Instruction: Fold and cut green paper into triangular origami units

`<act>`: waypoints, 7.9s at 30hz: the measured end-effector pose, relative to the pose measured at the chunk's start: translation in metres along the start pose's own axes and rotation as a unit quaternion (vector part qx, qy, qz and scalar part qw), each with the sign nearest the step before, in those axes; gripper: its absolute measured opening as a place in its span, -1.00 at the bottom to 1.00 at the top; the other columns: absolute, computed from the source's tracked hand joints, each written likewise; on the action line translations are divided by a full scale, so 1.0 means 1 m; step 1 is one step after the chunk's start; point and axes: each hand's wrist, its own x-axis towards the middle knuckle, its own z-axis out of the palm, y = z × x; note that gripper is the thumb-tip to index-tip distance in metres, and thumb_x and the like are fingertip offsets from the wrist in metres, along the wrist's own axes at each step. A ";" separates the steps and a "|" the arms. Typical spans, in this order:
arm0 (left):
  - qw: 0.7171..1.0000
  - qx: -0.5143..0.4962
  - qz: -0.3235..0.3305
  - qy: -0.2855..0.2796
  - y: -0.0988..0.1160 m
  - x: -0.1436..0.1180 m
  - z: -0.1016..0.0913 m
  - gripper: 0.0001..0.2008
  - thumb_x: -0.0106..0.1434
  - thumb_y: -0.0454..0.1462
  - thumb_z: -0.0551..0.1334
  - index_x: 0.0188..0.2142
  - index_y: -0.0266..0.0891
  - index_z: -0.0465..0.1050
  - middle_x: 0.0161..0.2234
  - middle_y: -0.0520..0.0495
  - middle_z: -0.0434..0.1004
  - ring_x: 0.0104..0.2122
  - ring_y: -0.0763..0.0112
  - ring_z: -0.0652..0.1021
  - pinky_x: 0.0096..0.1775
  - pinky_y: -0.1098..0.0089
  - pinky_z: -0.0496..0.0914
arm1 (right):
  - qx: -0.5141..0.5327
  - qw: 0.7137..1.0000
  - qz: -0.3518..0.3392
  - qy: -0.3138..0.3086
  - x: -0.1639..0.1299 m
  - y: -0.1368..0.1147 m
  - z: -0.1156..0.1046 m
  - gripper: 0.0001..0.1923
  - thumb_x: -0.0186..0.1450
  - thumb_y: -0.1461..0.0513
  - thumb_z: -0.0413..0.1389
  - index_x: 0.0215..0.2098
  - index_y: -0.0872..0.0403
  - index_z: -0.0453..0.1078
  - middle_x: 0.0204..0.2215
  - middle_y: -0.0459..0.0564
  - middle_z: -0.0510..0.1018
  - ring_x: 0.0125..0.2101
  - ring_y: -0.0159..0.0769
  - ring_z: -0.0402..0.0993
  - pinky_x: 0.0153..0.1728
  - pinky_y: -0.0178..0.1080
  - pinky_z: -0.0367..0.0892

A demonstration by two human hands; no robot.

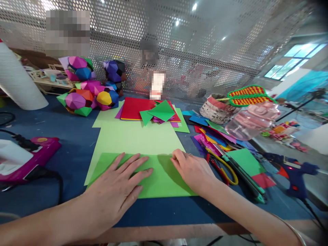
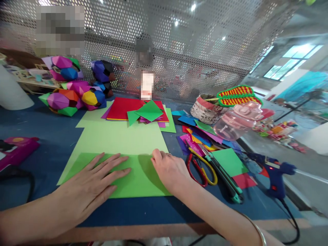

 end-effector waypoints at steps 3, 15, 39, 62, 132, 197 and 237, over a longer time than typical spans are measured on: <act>1.000 0.007 -0.003 -0.003 0.001 0.001 -0.001 -0.57 0.51 -0.16 -0.05 0.32 0.01 0.20 0.38 -0.07 0.11 0.36 0.05 0.13 0.30 -0.16 0.02 | 0.035 0.997 0.036 -0.058 0.001 -0.004 -0.006 -0.96 0.44 0.26 0.05 -0.21 0.08 0.29 -0.47 -0.07 0.55 -0.50 -0.21 0.53 -0.58 -0.26 -0.04; 0.997 0.060 0.015 0.036 0.001 -0.001 0.009 -0.54 0.49 -0.20 -0.10 0.28 -0.30 0.23 0.27 -0.28 0.31 0.34 0.04 0.16 0.31 -0.14 -0.03 | 0.167 0.985 -0.028 -0.013 0.015 -0.078 -0.020 -0.78 0.37 0.35 -0.02 -0.02 0.08 0.18 -0.17 0.05 0.50 -0.22 -0.13 0.49 -0.49 -0.19 0.29; 0.987 0.053 0.077 0.134 -0.010 -0.005 0.022 -0.49 0.47 -0.22 -0.08 0.38 -0.14 0.03 0.37 -0.16 0.13 0.34 0.06 0.19 0.32 -0.07 -0.08 | 0.117 0.992 0.029 0.031 -0.032 0.002 0.003 -0.67 0.36 0.43 -0.12 0.07 0.14 0.17 -0.15 0.13 0.43 -0.24 -0.14 0.41 -0.30 -0.15 0.32; 0.998 0.060 -0.001 -0.019 -0.001 -0.001 0.003 -0.43 0.51 -0.20 -0.04 0.42 -0.22 -0.18 0.41 -0.20 -0.01 0.38 0.16 0.08 0.35 -0.01 -0.06 | 0.283 0.946 -0.135 0.082 -0.002 -0.011 0.006 -0.68 0.47 0.29 -0.10 0.14 0.22 0.26 0.06 0.22 0.38 0.07 -0.10 0.31 0.11 0.00 0.29; 0.994 0.093 -0.063 -0.020 0.018 -0.048 -0.033 -0.38 0.49 -0.20 -0.03 0.44 -0.27 -0.24 0.43 -0.16 -0.12 0.39 0.17 0.01 0.33 0.05 0.05 | 0.232 0.963 -0.119 0.067 -0.008 -0.003 0.019 -0.39 0.30 0.48 -0.16 0.31 0.16 0.03 0.25 0.27 0.23 0.34 -0.03 0.04 0.23 0.13 0.23; 0.994 0.070 0.080 0.037 -0.014 -0.006 0.012 -0.42 0.51 -0.05 -0.11 0.37 -0.35 0.05 0.32 -0.27 0.23 0.33 0.12 0.21 0.32 0.03 0.03 | 0.258 0.953 -0.122 0.096 0.020 -0.071 -0.012 -0.41 0.34 0.44 -0.12 0.33 0.31 -0.03 0.30 0.34 0.17 0.39 -0.03 -0.16 0.32 0.13 -0.01; 0.995 0.062 0.063 0.053 -0.012 -0.012 0.003 -0.34 0.47 -0.11 -0.04 0.45 -0.13 -0.30 0.41 -0.05 0.01 0.33 0.14 0.22 0.29 0.12 0.18 | 0.183 0.978 -0.084 0.050 -0.044 0.036 0.012 -0.53 0.38 0.41 -0.14 0.24 0.20 0.20 0.15 0.21 0.39 0.20 -0.07 0.28 0.24 0.12 0.18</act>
